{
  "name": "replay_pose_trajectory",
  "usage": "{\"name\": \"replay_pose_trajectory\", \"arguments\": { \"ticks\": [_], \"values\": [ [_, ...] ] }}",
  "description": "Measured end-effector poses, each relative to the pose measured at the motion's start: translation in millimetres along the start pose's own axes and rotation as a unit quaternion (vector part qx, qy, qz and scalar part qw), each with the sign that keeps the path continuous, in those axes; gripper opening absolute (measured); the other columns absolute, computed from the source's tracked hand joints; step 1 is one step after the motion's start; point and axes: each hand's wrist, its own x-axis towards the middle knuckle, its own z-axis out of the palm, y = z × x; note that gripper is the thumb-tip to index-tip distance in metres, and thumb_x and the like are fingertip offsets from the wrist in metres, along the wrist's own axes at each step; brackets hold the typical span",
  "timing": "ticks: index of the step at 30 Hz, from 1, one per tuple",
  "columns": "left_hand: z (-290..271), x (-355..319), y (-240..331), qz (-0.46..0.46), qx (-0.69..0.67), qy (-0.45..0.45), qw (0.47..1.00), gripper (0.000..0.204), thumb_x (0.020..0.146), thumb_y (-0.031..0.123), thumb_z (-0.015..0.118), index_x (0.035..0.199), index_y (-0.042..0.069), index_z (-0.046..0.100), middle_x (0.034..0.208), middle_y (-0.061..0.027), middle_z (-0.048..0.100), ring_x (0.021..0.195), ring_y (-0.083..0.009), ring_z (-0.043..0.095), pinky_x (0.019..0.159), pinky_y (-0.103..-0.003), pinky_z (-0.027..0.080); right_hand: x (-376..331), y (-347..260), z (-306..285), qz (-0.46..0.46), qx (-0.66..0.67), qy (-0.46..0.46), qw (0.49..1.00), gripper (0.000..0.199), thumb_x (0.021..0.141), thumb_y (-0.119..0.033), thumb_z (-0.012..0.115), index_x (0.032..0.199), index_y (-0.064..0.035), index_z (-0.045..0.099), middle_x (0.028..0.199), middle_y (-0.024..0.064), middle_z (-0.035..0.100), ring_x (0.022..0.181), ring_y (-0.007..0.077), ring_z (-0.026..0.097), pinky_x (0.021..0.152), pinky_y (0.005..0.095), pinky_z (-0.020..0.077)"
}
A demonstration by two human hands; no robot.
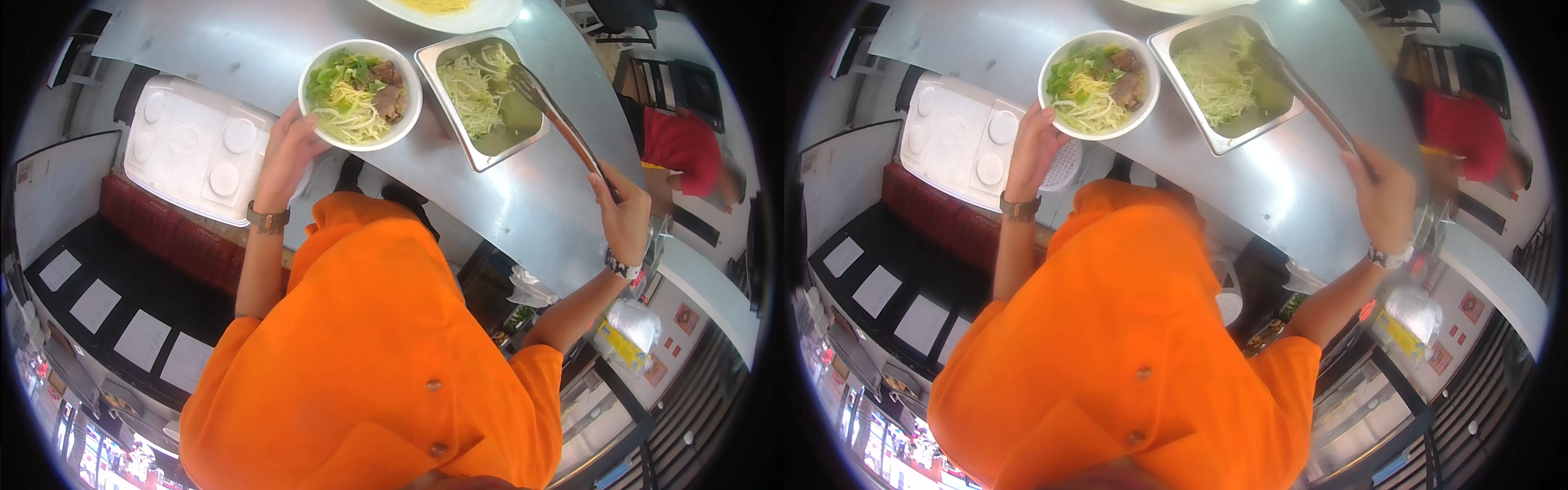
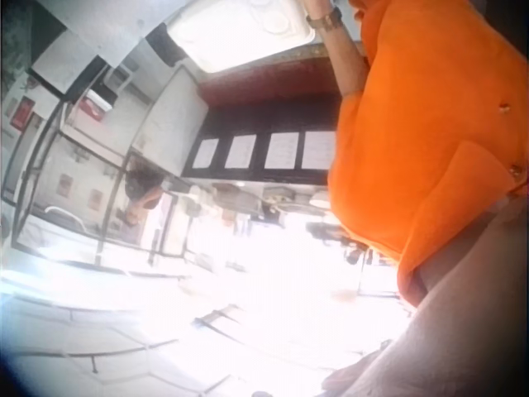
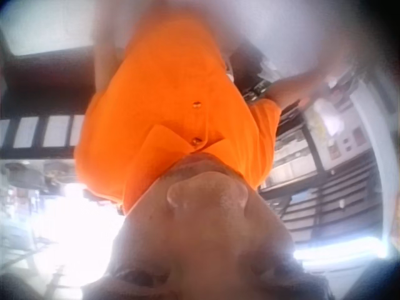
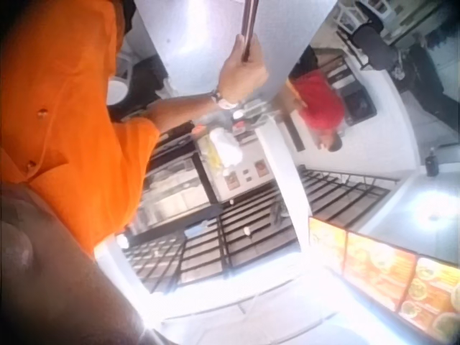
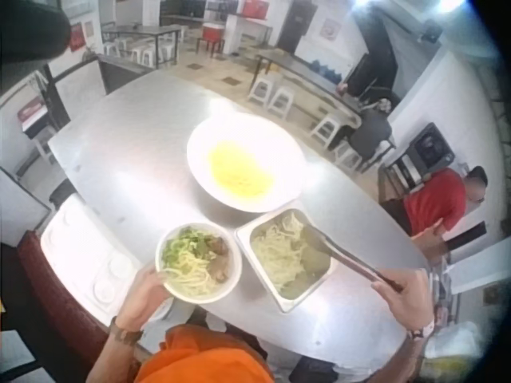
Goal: The person assembles noodle bowls by placing noodles, meat, and vegetables into bowls using tongs and a ladle. The person adds broth and garnishes to complete the bowls.
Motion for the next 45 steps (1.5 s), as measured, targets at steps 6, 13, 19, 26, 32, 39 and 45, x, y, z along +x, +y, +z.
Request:
{"name": "replay_pose_trajectory", "arguments": {
  "ticks": [6,13,19,26,32,39,45],
  "values": [
    [4.6,-0.7,3.2,0.003,0.003,-0.006,1.000,0.054,0.098,0.020,0.053,0.144,-0.004,0.038,0.130,-0.0151,0.058,0.115,-0.0217,0.061,0.098,-0.038,0.051,-9.3,-0.3,-7.6,0.016,0.043,-0.023,0.999,0.032,0.086,-0.020,0.073,0.110,0.0017,0.071,0.083,0.0114,0.073,0.070,0.0133,0.062,0.069,0.0296,0.0502],
    [0.6,-0.4,3.2,0.004,-0.006,-0.010,1.000,0.056,0.097,0.019,0.054,0.145,-0.003,0.037,0.127,-0.0139,0.059,0.112,-0.0196,0.062,0.095,-0.036,0.053,-12.4,-45.1,-11.7,-0.070,0.110,-0.073,0.989,0.030,0.084,-0.015,0.075,0.110,-0.0005,0.071,0.076,0.0095,0.069,0.065,0.0122,0.060,0.063,0.0286,0.0486],
    [-0.3,-0.8,0.2,0.010,-0.010,-0.011,1.000,0.057,0.097,0.020,0.056,0.145,-0.003,0.037,0.127,-0.0139,0.059,0.113,-0.0199,0.062,0.095,-0.035,0.053,-4.2,-78.7,26.0,-0.179,0.115,-0.094,0.973,0.030,0.082,-0.016,0.077,0.109,-0.0046,0.072,0.081,0.0141,0.070,0.063,0.0199,0.062,0.062,0.0293,0.0493],
    [-1.8,0.5,0.2,0.008,-0.015,-0.015,1.000,0.056,0.097,0.021,0.056,0.143,-0.005,0.038,0.126,-0.0147,0.060,0.111,-0.0206,0.063,0.095,-0.036,0.053,-0.2,-74.5,38.1,-0.195,0.084,-0.118,0.970,0.034,0.081,-0.015,0.077,0.113,-0.0068,0.072,0.085,0.0154,0.071,0.065,0.0207,0.065,0.063,0.0303,0.0515],
    [-5.3,4.2,-1.5,0.009,-0.037,-0.024,0.999,0.054,0.097,0.021,0.056,0.142,-0.004,0.039,0.126,-0.0135,0.060,0.111,-0.0204,0.064,0.095,-0.036,0.054,4.2,-66.6,21.4,-0.129,0.093,-0.090,0.983,0.033,0.082,-0.015,0.076,0.114,-0.0064,0.072,0.091,0.0152,0.073,0.072,0.0189,0.068,0.069,0.0299,0.0529],
    [-7.6,4.7,-3.6,0.002,-0.045,-0.019,0.999,0.054,0.097,0.021,0.056,0.142,-0.003,0.041,0.127,-0.0128,0.060,0.109,-0.0197,0.064,0.094,-0.035,0.054,10.6,-87.3,51.7,-0.213,0.064,-0.137,0.965,0.031,0.082,-0.018,0.076,0.112,-0.0103,0.073,0.089,0.0131,0.073,0.068,0.0223,0.067,0.066,0.0311,0.0526],
    [-8.0,6.6,-3.1,0.002,-0.034,-0.026,0.999,0.056,0.096,0.022,0.057,0.142,-0.003,0.040,0.128,-0.0125,0.060,0.110,-0.0194,0.063,0.095,-0.036,0.054,5.0,-92.1,32.8,-0.203,0.070,-0.072,0.974,0.031,0.081,-0.019,0.077,0.111,-0.0125,0.073,0.085,0.0119,0.072,0.066,0.0224,0.066,0.064,0.0311,0.0523]
  ]
}}
